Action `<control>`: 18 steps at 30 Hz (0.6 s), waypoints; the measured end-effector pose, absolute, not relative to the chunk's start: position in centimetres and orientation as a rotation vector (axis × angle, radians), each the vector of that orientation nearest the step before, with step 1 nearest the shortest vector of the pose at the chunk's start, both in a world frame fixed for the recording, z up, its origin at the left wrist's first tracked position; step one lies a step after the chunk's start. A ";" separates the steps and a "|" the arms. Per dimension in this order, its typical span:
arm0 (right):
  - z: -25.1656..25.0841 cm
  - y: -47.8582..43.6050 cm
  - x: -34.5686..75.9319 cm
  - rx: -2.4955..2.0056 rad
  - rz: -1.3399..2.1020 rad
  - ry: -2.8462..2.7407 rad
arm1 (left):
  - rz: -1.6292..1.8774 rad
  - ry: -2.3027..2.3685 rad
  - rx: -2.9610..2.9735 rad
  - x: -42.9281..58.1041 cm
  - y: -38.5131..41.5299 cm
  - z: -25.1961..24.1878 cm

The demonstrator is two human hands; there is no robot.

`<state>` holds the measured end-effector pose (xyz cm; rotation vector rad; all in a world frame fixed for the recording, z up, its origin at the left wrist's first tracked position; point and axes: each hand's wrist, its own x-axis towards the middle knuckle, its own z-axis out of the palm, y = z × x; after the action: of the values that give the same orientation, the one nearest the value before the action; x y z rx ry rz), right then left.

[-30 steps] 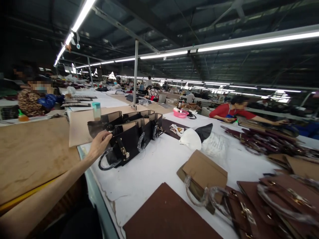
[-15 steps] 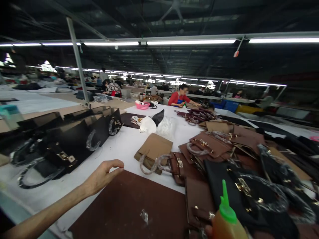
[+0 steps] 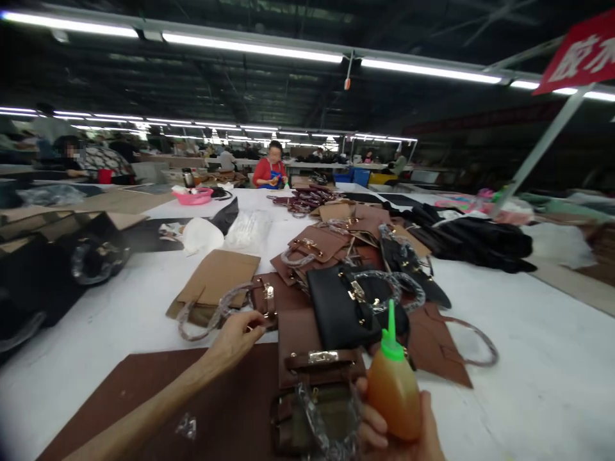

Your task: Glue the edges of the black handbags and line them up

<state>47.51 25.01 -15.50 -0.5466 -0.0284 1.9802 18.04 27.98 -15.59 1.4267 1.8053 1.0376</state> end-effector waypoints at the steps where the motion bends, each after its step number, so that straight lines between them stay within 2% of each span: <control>1: -15.5 25.1 47.8 -0.516 1.964 0.005 | 1.056 1.762 1.393 19.2 28.8 -15.5; 11: -16.5 26.2 52.0 -0.420 1.850 0.034 | 1.174 1.354 0.631 29.8 39.6 -16.5; 18: -17.5 26.2 53.2 -0.412 1.836 0.050 | 1.194 1.267 0.418 30.6 40.4 -16.2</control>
<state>53.25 26.15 -17.52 -0.4123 0.0497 1.8364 30.57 40.38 -16.23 0.4181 1.2665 1.1936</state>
